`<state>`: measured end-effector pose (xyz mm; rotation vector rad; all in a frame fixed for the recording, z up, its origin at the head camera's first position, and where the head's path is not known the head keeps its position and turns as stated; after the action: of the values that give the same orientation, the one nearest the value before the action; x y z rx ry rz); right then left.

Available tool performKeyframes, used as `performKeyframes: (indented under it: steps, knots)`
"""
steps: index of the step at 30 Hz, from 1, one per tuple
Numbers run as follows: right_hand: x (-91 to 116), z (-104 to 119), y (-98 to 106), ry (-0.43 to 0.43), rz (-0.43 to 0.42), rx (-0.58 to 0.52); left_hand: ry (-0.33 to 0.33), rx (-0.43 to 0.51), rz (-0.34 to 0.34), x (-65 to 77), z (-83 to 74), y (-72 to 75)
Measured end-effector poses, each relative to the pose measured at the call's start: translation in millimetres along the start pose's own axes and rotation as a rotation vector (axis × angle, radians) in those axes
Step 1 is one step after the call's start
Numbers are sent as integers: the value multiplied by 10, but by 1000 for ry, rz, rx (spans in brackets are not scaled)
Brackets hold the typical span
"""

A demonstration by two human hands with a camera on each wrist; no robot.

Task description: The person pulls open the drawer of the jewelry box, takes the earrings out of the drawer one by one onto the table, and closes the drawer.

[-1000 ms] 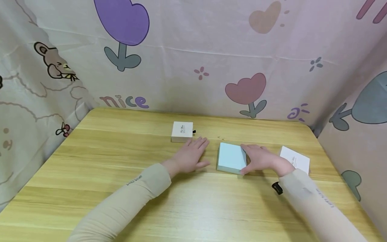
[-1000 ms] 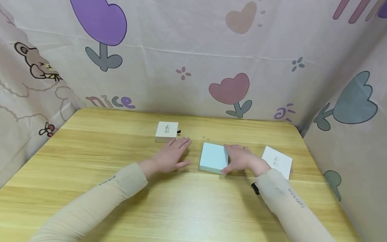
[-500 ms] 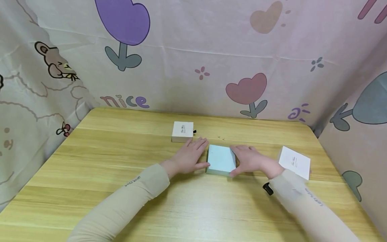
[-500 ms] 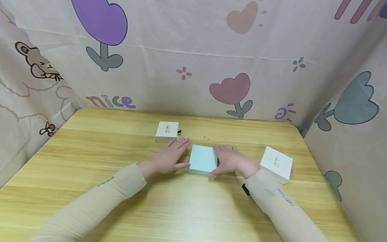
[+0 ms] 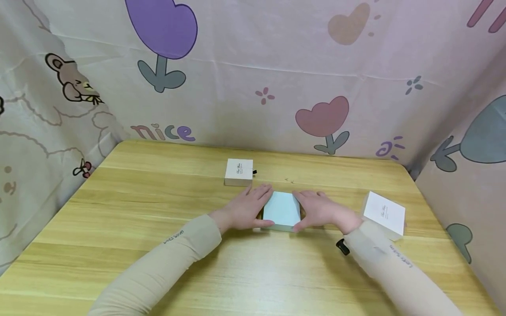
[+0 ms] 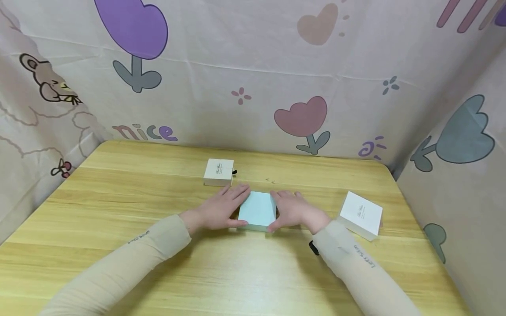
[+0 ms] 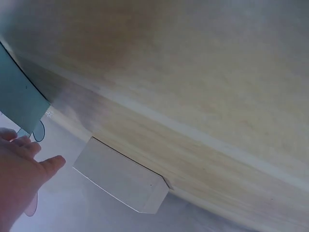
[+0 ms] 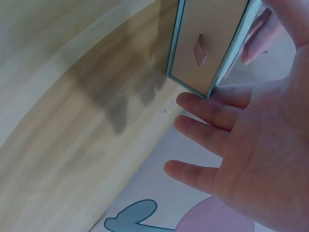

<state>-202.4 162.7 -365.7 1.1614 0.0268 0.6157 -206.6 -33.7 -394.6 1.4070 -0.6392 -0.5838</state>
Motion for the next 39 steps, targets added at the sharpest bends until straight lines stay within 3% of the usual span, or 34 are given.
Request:
performKeyframes:
  steps: [5,11,22,30,39]
  knots:
    - [-30,22,-25,-3,5,-6,-31,6,58,10,-9,-35]
    - [-28,11,-38,13,-5,-14,-44,-1,61,17,-12,-62]
    - [63,-157,174,36,-59,-180,-57,20,69,13,-7,-78]
    - [-20,-201,27,61,-47,-201,-61,11,89,13,-13,-73]
    - [-42,-98,-47,82,-100,-182,-54,-13,97,9,-16,-67]
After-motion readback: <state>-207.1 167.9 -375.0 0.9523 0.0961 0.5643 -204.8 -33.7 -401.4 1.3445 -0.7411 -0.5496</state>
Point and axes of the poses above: each hand's wrist, its own x-axis away from the middle knuckle, its own y-axis out of the back of the hand, z = x × y, the point moved 3 cm from there along -x, towards the middle knuckle, and after that the axes turned 12 degrees about -x, right-handed, at the moved point
